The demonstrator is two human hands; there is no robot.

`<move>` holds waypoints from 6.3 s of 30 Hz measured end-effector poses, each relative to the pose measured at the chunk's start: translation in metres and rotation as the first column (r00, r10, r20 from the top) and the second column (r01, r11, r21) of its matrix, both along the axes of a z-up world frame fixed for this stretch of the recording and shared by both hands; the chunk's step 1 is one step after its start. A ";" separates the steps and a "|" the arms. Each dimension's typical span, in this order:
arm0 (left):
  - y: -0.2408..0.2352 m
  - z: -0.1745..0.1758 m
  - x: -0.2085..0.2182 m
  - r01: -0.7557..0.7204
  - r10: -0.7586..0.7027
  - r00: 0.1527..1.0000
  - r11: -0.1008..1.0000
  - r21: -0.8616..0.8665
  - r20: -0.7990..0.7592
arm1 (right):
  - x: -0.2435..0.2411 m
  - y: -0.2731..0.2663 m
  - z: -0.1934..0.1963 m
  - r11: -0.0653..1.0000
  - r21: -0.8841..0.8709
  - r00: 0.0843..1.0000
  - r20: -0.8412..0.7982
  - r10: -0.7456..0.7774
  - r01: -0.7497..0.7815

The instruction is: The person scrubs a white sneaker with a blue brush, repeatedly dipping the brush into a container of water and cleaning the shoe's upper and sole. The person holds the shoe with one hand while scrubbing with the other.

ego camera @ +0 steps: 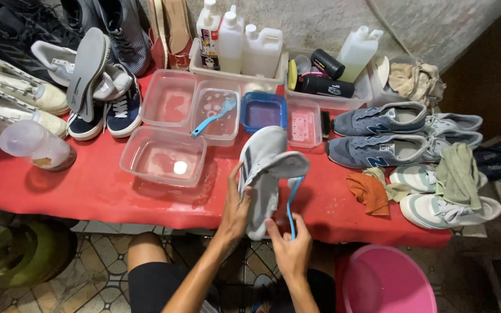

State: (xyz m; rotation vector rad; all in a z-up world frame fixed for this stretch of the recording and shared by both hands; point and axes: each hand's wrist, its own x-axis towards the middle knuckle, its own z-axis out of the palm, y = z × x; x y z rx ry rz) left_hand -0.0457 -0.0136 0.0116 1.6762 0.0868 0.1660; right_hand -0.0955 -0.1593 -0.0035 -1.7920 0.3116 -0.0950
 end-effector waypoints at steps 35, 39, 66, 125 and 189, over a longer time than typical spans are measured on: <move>0.055 -0.061 0.045 0.009 -0.306 0.951 0.201 0.979 0.054 | 0.102 -0.021 0.047 0.635 -0.495 0.530 0.354 0.771 -0.593; 0.044 -0.038 0.030 -0.011 -0.140 0.989 0.257 0.966 0.048 | 0.113 -0.036 0.042 0.724 -0.554 0.716 0.294 0.633 -0.412; 0.010 -0.059 0.045 -0.004 -0.203 0.976 0.365 0.931 0.083 | 0.273 0.256 0.009 0.205 -0.968 0.611 0.077 0.788 -0.142; 0.069 -0.005 0.044 0.275 -0.360 0.917 0.257 0.927 -0.172 | 0.054 -0.006 -0.033 0.292 -0.863 0.802 -0.191 0.566 -0.412; 0.063 0.030 0.040 0.358 -0.326 0.905 0.232 0.905 -0.274 | 0.007 0.017 -0.033 0.461 -0.638 0.778 -0.405 0.481 -0.617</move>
